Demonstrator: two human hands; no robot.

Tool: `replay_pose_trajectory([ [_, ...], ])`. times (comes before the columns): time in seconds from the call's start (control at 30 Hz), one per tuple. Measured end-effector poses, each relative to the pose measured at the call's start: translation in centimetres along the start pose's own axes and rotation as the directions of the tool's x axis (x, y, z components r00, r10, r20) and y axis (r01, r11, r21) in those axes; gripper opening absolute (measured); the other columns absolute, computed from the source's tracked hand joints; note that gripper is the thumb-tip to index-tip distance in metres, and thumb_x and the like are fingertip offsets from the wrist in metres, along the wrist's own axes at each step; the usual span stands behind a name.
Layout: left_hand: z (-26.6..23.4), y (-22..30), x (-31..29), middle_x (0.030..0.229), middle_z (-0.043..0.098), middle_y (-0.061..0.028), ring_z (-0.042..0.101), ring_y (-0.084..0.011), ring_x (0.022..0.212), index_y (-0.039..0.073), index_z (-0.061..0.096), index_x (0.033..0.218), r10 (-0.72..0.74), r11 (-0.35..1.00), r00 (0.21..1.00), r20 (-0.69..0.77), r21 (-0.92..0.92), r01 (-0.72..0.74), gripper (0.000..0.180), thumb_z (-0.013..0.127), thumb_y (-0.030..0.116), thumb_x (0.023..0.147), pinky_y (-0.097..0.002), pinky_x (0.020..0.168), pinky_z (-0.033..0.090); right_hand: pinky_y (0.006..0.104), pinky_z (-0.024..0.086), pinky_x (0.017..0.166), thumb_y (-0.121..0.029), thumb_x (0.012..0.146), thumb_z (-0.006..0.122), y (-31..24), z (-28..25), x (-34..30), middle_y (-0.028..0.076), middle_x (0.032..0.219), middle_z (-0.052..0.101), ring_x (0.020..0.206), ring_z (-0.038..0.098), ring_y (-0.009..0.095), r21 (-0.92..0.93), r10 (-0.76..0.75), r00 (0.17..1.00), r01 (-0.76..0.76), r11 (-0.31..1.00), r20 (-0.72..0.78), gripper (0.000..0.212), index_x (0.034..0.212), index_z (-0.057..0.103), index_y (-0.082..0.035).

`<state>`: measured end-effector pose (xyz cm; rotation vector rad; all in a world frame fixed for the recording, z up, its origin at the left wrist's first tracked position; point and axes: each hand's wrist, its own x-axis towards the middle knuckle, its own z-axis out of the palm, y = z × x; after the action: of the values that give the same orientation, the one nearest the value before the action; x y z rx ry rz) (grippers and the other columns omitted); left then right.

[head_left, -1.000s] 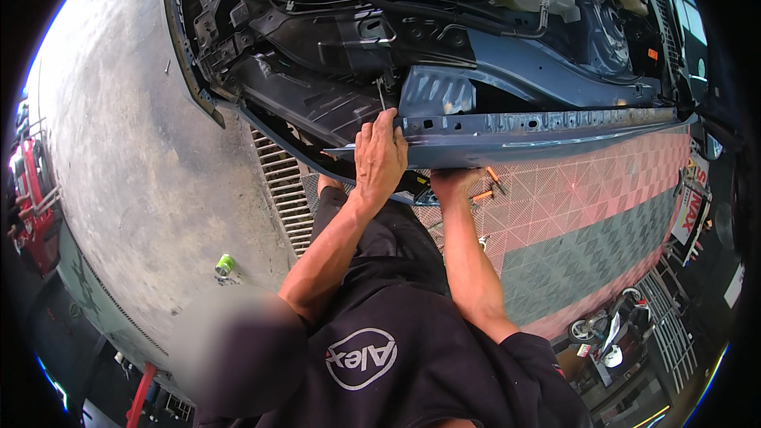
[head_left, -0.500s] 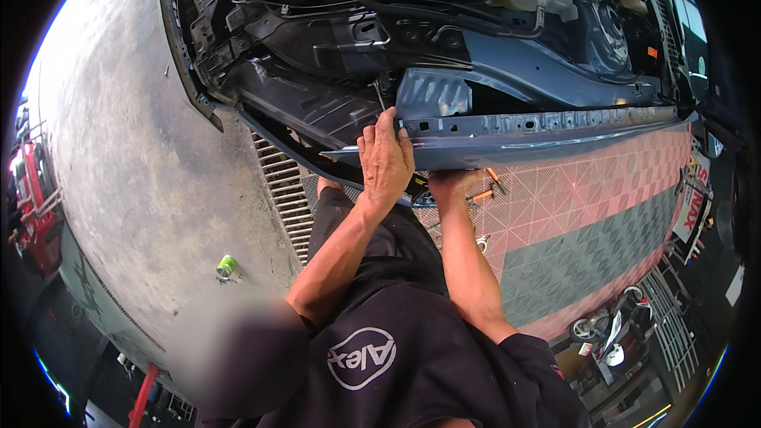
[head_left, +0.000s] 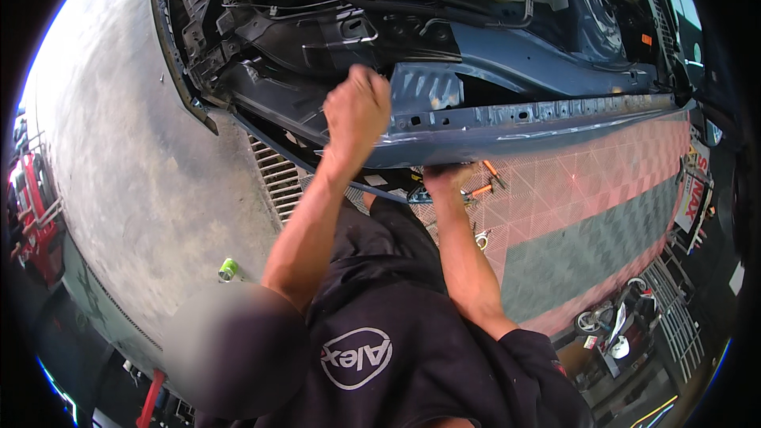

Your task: The person removes bolts from the front bumper of a car using a wrench, detaches the bumper cover, and then reattaches it by tightening the bolts back into place.

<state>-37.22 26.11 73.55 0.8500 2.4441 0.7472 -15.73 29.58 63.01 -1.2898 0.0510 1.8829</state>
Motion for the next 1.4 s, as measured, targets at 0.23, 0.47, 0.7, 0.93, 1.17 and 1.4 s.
replay_pose_trajectory([
  [0.23, -3.1, -4.0, 5.9, 0.061, 0.062, -0.0104, 0.059, -0.0194, 0.060, -0.006, 0.071, 0.091, -0.200, 0.869, 0.979, 0.041, -0.455, 0.196, 0.040, 0.053, 0.029, 0.095, -0.0354, 0.061, 0.046, 0.0474, 0.036, 0.118, -0.072, 0.096, 0.036, 0.4, 0.6, -0.5, 0.008, 0.146, 0.056, 0.138, 0.049, 0.027, 0.002, 0.003, 1.000, -0.003, 1.000, 0.000, 0.077, 0.144, 0.056, -0.015],
  [0.47, -0.1, -4.5, -3.8, 0.078, 0.071, -0.0089, 0.068, -0.0123, 0.073, -0.003, 0.068, 0.112, 0.050, 0.907, 0.955, -0.291, -0.388, -0.166, 0.022, 0.051, 0.010, 0.106, -0.0277, 0.065, 0.053, 0.0464, 0.039, 0.115, -0.069, 0.096, 0.039, 0.2, 0.8, -0.8, 0.006, 0.140, 0.061, 0.132, 0.054, 0.027, 0.006, 0.013, 0.998, -0.013, 1.000, -0.063, 0.071, 0.138, 0.060, -0.017],
  [0.7, 3.7, -4.2, -5.5, 0.097, 0.070, -0.0180, 0.066, -0.0366, 0.096, 0.000, 0.064, 0.121, 0.185, 0.915, 0.929, -0.319, -0.290, -0.282, 0.022, 0.057, 0.003, 0.100, -0.0444, 0.083, 0.054, 0.0453, 0.044, 0.110, -0.067, 0.096, 0.040, 0.3, 0.8, -0.6, 0.005, 0.135, 0.063, 0.129, 0.057, 0.026, -0.019, 0.000, 1.000, -0.001, 1.000, -0.024, 0.068, 0.136, 0.061, -0.016],
  [0.93, 4.9, -4.1, -6.2, 0.108, 0.070, -0.0192, 0.064, -0.0389, 0.097, -0.001, 0.061, 0.127, 0.271, 0.929, 0.916, -0.297, -0.168, -0.329, 0.027, 0.056, 0.007, 0.102, -0.0473, 0.089, 0.051, 0.0448, 0.044, 0.111, -0.072, 0.096, 0.040, 0.3, 0.9, -0.8, 0.005, 0.135, 0.063, 0.129, 0.058, 0.026, -0.037, -0.004, 1.000, 0.005, 0.999, 0.018, 0.071, 0.136, 0.061, -0.017],
  [1.17, 5.6, -3.2, -7.1, 0.114, 0.068, -0.0203, 0.061, -0.0371, 0.099, -0.005, 0.056, 0.136, 0.291, 0.950, 0.920, -0.261, -0.032, -0.310, 0.042, 0.063, 0.010, 0.097, -0.0468, 0.086, 0.047, 0.0474, 0.044, 0.111, -0.074, 0.095, 0.037, 0.4, 0.6, -0.4, 0.005, 0.134, 0.064, 0.129, 0.058, 0.027, -0.038, 0.002, 1.000, -0.002, 0.999, 0.003, 0.074, 0.137, 0.061, -0.017],
  [1.4, 5.4, -2.8, -7.0, 0.110, 0.068, -0.0193, 0.061, -0.0361, 0.097, -0.004, 0.058, 0.133, 0.265, 0.960, 0.931, -0.249, -0.023, -0.280, 0.040, 0.062, 0.010, 0.096, -0.0459, 0.085, 0.047, 0.0485, 0.042, 0.113, -0.074, 0.096, 0.035, 0.4, 0.7, -0.3, 0.005, 0.135, 0.063, 0.131, 0.056, 0.027, -0.027, 0.003, 1.000, -0.003, 1.000, -0.004, 0.074, 0.136, 0.061, -0.017],
])
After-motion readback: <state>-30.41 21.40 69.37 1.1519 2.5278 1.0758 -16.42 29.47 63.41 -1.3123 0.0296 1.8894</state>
